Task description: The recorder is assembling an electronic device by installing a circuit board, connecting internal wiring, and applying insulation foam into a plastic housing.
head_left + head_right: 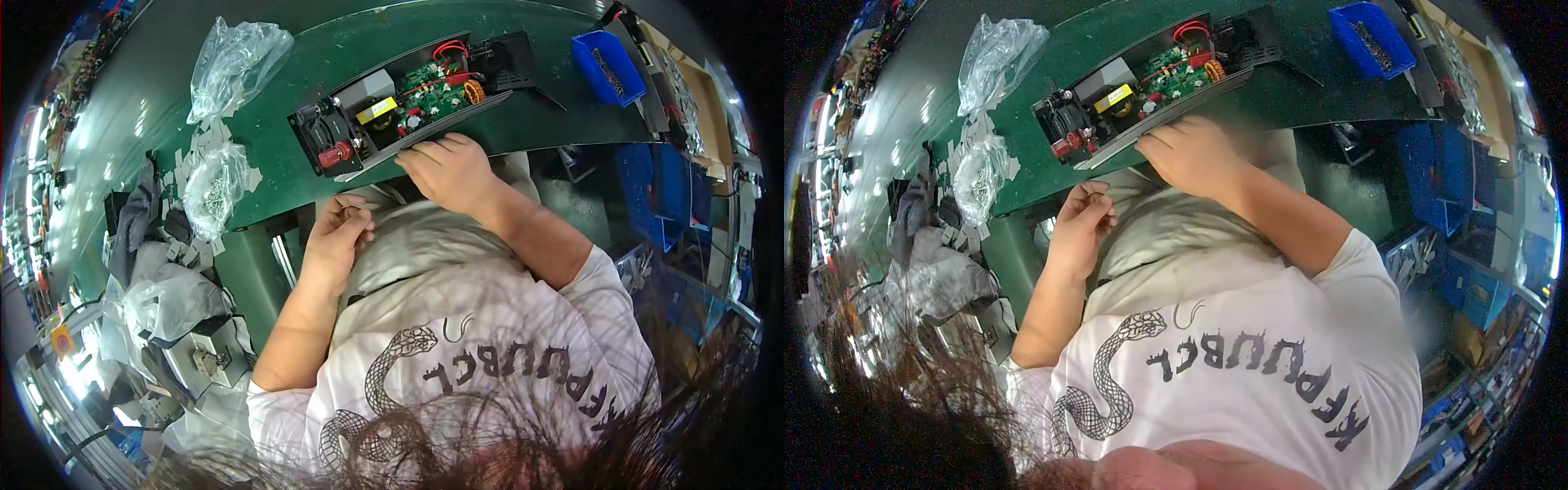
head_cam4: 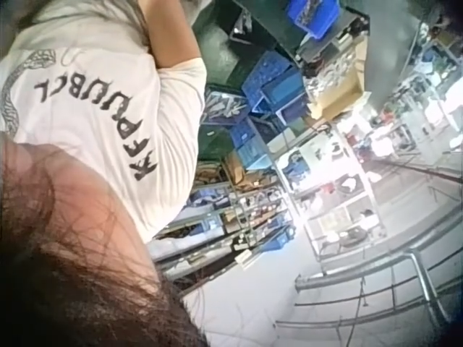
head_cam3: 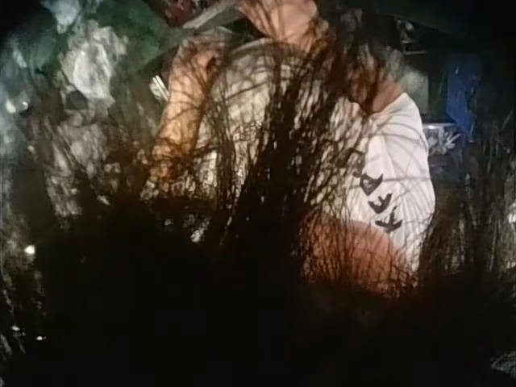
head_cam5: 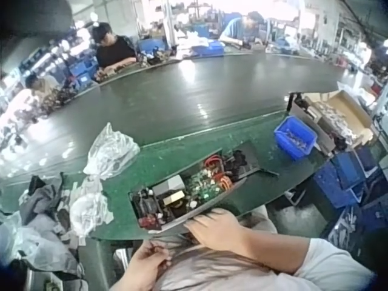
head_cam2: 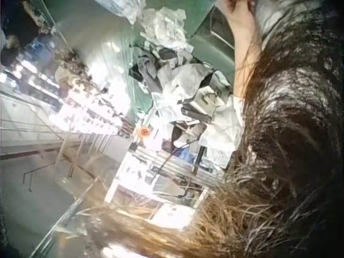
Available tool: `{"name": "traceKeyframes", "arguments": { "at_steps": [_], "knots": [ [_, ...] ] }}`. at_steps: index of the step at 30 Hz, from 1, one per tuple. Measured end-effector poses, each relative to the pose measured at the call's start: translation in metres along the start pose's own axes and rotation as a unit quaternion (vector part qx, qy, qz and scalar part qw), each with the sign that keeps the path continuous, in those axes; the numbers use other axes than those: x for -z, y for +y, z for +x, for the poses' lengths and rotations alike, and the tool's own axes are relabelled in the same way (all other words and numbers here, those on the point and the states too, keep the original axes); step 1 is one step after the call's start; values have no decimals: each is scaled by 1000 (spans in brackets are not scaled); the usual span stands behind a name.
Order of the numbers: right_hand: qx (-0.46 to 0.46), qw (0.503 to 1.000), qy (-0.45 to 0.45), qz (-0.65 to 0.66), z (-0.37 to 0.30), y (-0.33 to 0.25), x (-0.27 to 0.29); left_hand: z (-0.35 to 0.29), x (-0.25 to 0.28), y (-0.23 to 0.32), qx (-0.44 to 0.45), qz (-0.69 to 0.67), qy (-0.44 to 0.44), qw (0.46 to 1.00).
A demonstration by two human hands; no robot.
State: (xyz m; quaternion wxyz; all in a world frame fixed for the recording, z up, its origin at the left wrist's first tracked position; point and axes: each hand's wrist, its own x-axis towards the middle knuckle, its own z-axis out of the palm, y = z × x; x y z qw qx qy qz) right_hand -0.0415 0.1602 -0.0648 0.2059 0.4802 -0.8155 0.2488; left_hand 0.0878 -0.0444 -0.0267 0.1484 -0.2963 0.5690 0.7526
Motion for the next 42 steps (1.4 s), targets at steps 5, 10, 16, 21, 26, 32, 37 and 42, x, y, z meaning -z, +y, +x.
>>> {"name": "traceKeyframes", "arguments": {
  "at_steps": [5,10,16,21,26,32,37,42],
  "knots": [
    [10,1000,-13,-24,1,0,2,-1,2,-1,-4,-10,4,1000],
    [10,1000,-16,-25,-2,0,-2,0,4,-4,-16,-19,-2,1000],
    [5,1000,-18,-24,-1,1,-2,1,9,-7,-19,-38,-10,999],
    [11,999,-13,-38,6,1,1,1,11,-8,-14,-36,-1,999],
    [-8,996,-7,-85,15,-2,15,4,16,-7,-9,-226,-110,968],
    [-12,995,24,-94,40,-3,34,4,19,-10,-28,-306,-166,937],
    [13,995,-81,-52,50,15,41,-1,15,-8,-65,-238,-143,958],
    [49,993,-100,-37,55,21,37,-5,19,-11,-71,-220,-132,964]
  ]
}}
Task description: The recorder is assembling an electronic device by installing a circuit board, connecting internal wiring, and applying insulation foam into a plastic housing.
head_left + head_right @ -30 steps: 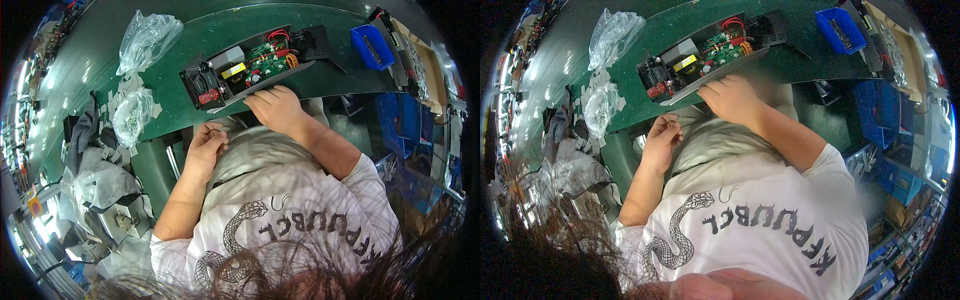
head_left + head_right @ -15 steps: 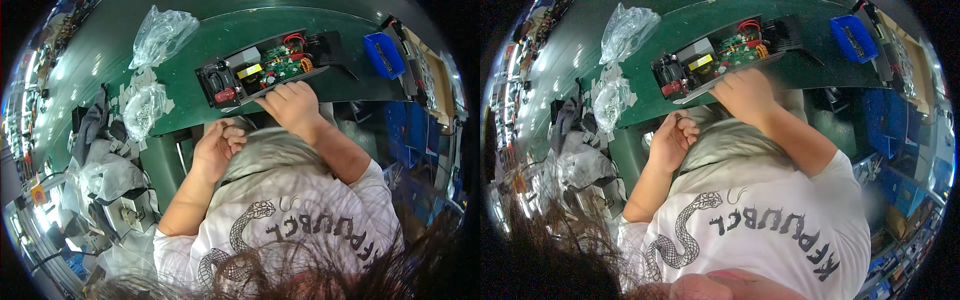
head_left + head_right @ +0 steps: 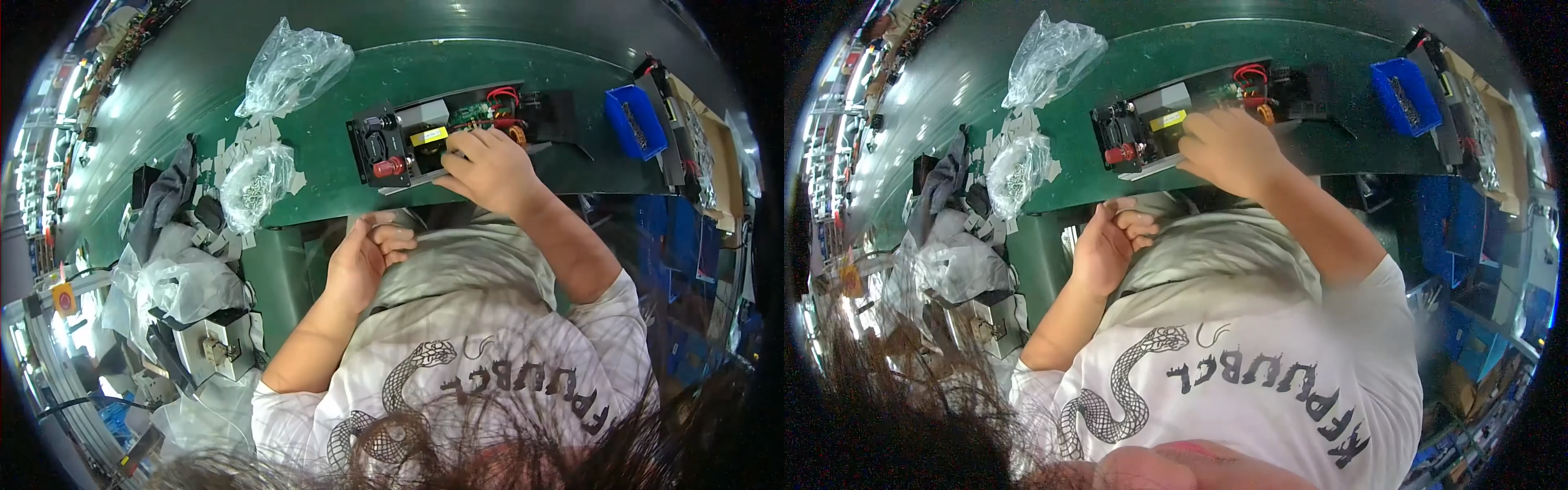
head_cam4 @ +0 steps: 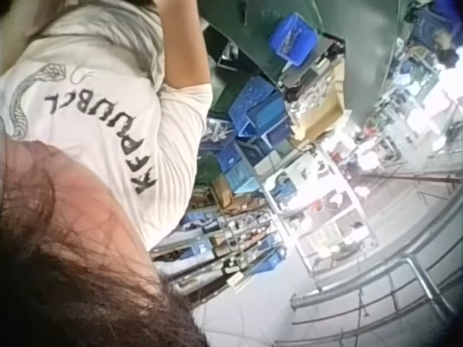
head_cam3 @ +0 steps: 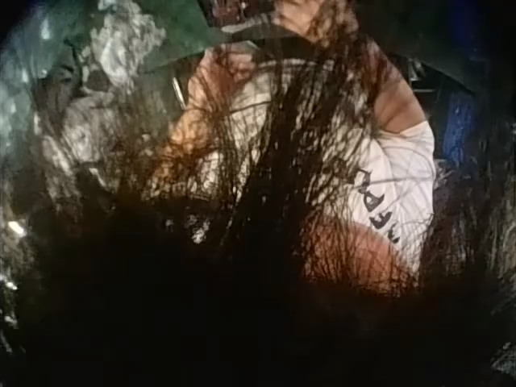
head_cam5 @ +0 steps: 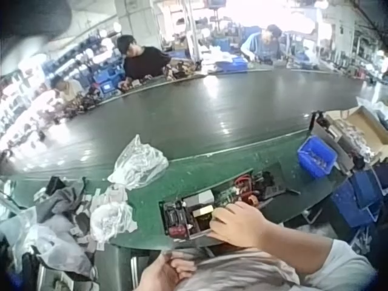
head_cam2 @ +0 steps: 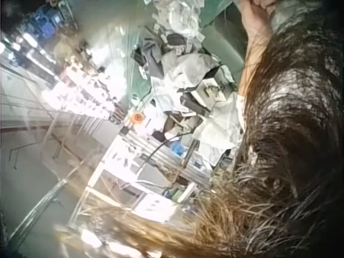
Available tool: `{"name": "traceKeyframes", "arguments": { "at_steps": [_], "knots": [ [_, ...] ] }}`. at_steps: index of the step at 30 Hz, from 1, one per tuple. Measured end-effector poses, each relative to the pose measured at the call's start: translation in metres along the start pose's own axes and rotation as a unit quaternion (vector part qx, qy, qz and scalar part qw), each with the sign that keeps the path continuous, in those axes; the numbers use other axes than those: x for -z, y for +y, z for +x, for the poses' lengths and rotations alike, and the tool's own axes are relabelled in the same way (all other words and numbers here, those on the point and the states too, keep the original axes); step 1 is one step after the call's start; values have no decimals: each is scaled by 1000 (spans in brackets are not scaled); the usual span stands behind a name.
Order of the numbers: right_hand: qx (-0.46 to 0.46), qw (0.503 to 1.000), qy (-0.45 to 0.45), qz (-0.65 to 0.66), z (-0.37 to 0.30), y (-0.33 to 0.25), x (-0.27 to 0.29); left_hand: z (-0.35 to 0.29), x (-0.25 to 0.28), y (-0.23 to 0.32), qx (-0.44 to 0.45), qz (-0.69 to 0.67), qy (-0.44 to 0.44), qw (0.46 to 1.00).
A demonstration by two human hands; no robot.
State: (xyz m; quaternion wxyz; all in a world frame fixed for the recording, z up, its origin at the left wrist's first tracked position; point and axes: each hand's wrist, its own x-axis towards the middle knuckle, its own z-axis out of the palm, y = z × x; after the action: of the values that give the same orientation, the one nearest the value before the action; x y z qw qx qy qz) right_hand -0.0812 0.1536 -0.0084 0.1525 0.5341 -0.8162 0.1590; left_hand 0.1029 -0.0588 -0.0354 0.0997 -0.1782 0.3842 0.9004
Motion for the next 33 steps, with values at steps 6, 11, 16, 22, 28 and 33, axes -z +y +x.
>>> {"name": "traceKeyframes", "arguments": {
  "at_steps": [6,11,16,22,28,33],
  "knots": [
    [-81,996,-33,26,11,-15,4,-2,13,-3,3,-10,12,1000],
    [-82,995,-58,29,22,-22,3,-2,23,-4,12,-9,17,1000],
    [-54,997,-39,44,23,-22,2,-1,22,-1,7,-14,9,1000],
    [29,993,-72,84,38,1,1,-17,9,37,-83,294,64,950],
    [38,993,-94,65,78,66,-13,-36,-7,154,-240,793,317,462],
    [24,996,-83,28,124,138,-23,-9,28,278,-94,806,520,269]
  ]
}}
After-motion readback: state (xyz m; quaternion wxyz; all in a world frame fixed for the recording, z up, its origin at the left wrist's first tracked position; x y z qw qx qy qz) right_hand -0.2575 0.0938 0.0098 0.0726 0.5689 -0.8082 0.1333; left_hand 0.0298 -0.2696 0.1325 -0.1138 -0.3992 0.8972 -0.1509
